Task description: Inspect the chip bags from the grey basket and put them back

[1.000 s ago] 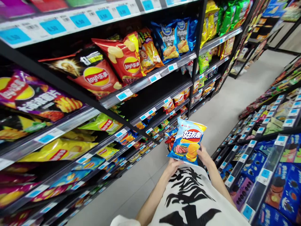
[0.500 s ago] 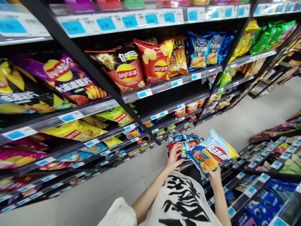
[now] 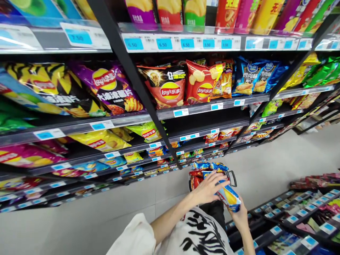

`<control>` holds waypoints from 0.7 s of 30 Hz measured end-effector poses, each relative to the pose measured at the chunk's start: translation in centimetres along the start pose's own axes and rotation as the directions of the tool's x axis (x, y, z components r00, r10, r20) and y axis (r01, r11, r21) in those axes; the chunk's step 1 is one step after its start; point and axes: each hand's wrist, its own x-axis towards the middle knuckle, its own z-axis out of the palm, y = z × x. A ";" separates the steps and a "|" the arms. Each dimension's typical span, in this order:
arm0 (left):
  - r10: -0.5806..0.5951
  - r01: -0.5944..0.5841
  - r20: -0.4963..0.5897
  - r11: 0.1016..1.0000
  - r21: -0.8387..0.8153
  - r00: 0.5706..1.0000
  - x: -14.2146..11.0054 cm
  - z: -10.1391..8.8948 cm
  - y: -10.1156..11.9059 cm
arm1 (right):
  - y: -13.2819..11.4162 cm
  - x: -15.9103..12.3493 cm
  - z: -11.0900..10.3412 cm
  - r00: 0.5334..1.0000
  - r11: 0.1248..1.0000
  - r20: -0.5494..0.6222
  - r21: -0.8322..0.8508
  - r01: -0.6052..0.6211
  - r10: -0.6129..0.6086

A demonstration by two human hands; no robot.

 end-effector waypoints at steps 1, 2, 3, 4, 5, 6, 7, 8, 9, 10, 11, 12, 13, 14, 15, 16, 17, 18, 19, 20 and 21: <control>-0.001 -0.009 0.111 0.996 0.086 0.994 0.1 -0.1 -0.4 | 0.0 0.0 0.4 0.999 0.998 0.033 -0.060 0.032 -0.030; -0.017 -0.021 0.209 0.984 0.176 0.978 0.1 -0.2 -0.8 | 0.0 0.0 0.7 0.995 0.994 0.086 -0.092 0.051 -0.043; -0.043 -0.031 0.280 0.967 0.255 0.959 0.1 -0.3 -1.2 | 0.1 0.0 1.0 0.990 0.992 0.132 -0.115 0.060 -0.045; -0.072 -0.034 0.320 0.949 0.312 0.945 0.0 -0.4 -1.7 | 0.2 -0.1 1.2 0.985 0.989 0.165 -0.135 0.065 -0.042; -0.097 -0.029 0.342 0.938 0.346 0.935 -0.1 -0.6 -2.1 | 0.4 -0.2 1.4 0.982 0.986 0.187 -0.150 0.071 -0.042; -0.114 -0.023 0.357 0.933 0.358 0.927 -0.3 -0.9 -2.6 | 0.6 -0.4 1.6 0.978 0.984 0.203 -0.161 0.076 -0.043; -0.124 -0.017 0.370 0.934 0.356 0.921 -0.4 -1.2 -2.9 | 0.8 -0.5 1.7 0.974 0.983 0.223 -0.166 0.082 -0.043; -0.131 -0.011 0.388 0.939 0.343 0.913 -0.5 -1.5 -3.3 | 1.1 -0.7 1.8 0.969 0.982 0.245 -0.166 0.087 -0.045; -0.134 -0.004 0.411 0.948 0.318 0.902 -0.6 -1.8 -3.6 | 1.3 -0.9 1.8 0.963 0.983 0.265 -0.162 0.092 -0.047; -0.135 0.006 0.437 0.959 0.283 0.890 -0.7 -2.1 -3.9 | 1.5 -1.0 1.9 0.958 0.983 0.283 -0.154 0.097 -0.051; -0.134 0.022 0.457 0.970 0.241 0.879 -0.7 -2.4 -4.3 | 1.7 -1.1 2.0 0.954 0.984 0.296 -0.143 0.103 -0.057; -0.135 0.043 0.471 0.979 0.201 0.872 -0.8 -2.6 -4.6 | 1.9 -1.2 2.0 0.951 0.986 0.304 -0.129 0.109 -0.066; -0.139 0.064 0.478 0.983 0.169 0.867 -0.8 -2.6 -5.0 | 2.1 -1.2 2.1 0.950 0.986 0.304 -0.116 0.117 -0.077; -0.144 0.081 0.482 0.986 0.149 0.864 -0.9 -2.6 -5.4 | 2.3 -1.2 2.3 0.949 0.986 0.304 -0.105 0.126 -0.089; -0.151 0.092 0.485 0.985 0.143 0.861 -1.0 -2.5 -5.8 | 2.6 -1.3 2.4 0.947 0.986 0.304 -0.101 0.136 -0.100; -0.160 0.098 0.490 0.984 0.150 0.857 -1.1 -2.3 -6.2 | 2.9 -1.3 2.5 0.947 0.984 0.302 -0.101 0.145 -0.109; -0.169 0.100 0.499 0.982 0.163 0.850 -1.3 -2.0 -6.6 | 3.2 -1.3 2.6 0.947 0.983 0.300 -0.105 0.153 -0.115; -0.175 0.098 0.510 0.980 0.174 0.842 -1.5 -1.6 -7.0 | 3.5 -1.3 2.7 0.947 0.981 0.297 -0.111 0.159 -0.120; -0.179 0.095 0.519 0.978 0.185 0.836 -1.7 -1.2 -7.4 | 3.8 -1.3 2.7 0.948 0.980 0.293 -0.119 0.162 -0.121; -0.182 0.092 0.520 0.977 0.193 0.835 -2.0 -0.7 -7.7 | 4.1 -1.4 2.7 0.949 0.978 0.291 -0.129 0.162 -0.119; -0.183 0.089 0.514 0.975 0.202 0.838 -2.2 -0.2 -8.0 | 4.4 -1.4 2.7 0.950 0.977 0.292 -0.139 0.160 -0.114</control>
